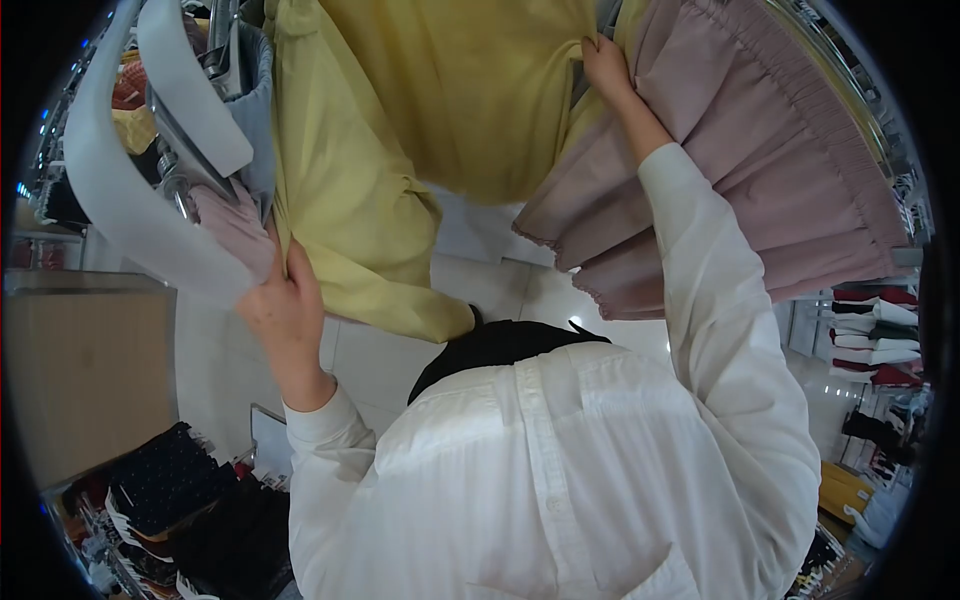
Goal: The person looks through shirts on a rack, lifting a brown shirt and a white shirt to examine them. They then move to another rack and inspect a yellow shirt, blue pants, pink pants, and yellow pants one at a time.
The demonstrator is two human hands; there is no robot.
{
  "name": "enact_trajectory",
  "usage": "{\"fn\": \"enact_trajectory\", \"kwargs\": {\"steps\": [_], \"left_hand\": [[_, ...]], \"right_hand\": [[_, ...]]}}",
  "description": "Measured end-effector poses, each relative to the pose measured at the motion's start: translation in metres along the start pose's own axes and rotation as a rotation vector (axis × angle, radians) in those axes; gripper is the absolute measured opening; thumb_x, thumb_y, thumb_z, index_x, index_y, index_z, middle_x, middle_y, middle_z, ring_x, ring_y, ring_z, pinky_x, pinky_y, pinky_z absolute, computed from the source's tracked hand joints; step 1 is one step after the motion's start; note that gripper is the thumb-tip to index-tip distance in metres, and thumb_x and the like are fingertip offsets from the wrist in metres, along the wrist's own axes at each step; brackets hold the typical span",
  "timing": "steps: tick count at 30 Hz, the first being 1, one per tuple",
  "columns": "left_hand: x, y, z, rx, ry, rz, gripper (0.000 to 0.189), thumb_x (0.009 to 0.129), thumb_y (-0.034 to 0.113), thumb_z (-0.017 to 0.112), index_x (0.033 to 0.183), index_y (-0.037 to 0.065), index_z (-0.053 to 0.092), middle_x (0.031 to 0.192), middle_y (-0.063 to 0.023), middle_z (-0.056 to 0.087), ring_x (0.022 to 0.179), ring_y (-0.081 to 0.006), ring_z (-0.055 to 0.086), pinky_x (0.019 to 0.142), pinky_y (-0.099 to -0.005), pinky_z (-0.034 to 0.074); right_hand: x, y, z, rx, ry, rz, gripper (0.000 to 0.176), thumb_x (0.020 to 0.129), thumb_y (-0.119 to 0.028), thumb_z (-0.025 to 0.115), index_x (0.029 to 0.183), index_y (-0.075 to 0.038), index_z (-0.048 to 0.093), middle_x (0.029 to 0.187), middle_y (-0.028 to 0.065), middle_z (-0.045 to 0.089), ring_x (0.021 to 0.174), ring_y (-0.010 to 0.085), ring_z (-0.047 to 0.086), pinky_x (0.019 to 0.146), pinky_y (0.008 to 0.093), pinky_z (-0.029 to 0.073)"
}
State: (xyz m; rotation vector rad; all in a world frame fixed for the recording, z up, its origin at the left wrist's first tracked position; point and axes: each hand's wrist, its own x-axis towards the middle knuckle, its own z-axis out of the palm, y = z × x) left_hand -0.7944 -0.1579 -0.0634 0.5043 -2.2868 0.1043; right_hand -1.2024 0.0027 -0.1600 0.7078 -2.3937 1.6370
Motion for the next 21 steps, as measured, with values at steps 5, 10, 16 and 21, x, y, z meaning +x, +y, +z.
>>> {"fn": "enact_trajectory", "kwargs": {"steps": [5,10,16,21], "left_hand": [[0.004,-0.010,0.009,0.015,0.069,0.081,0.033,0.078,0.002,0.048,0.110,0.001,0.056,0.107,-0.0249,0.053,0.100,-0.0417,0.047,0.088,-0.0394,0.036],[0.016,-0.004,-0.002,0.139,0.010,0.254,0.049,0.069,-0.005,0.047,0.115,0.009,0.055,0.099,-0.0272,0.052,0.097,-0.0414,0.049,0.085,-0.0339,0.038],[0.003,-0.006,0.006,0.083,-0.036,0.099,0.054,0.067,-0.006,0.044,0.117,0.012,0.055,0.103,-0.0282,0.051,0.103,-0.0382,0.048,0.084,-0.0335,0.038],[0.014,0.005,0.003,0.111,0.112,0.219,0.055,0.067,-0.006,0.045,0.118,0.012,0.054,0.104,-0.0252,0.053,0.100,-0.0343,0.052,0.084,-0.0340,0.039]], "right_hand": [[-0.013,-0.012,0.000,-0.008,-0.019,0.006,0.032,0.087,-0.019,0.040,0.109,0.002,0.052,0.099,0.0157,0.060,0.092,0.0237,0.057,0.079,0.0310,0.041],[-0.037,-0.018,-0.006,0.402,-0.141,0.192,0.040,0.089,-0.026,0.041,0.117,0.003,0.045,0.106,0.0087,0.056,0.097,0.0186,0.052,0.086,0.0270,0.037],[-0.058,-0.036,-0.026,-0.057,-0.385,-0.159,0.038,0.088,-0.021,0.047,0.116,0.004,0.044,0.105,0.0112,0.057,0.094,0.0170,0.054,0.083,0.0266,0.040],[-0.031,-0.012,-0.045,0.179,-0.367,0.062,0.046,0.080,-0.023,0.059,0.120,-0.004,0.044,0.103,0.0117,0.059,0.094,0.0172,0.055,0.083,0.0278,0.041]]}}
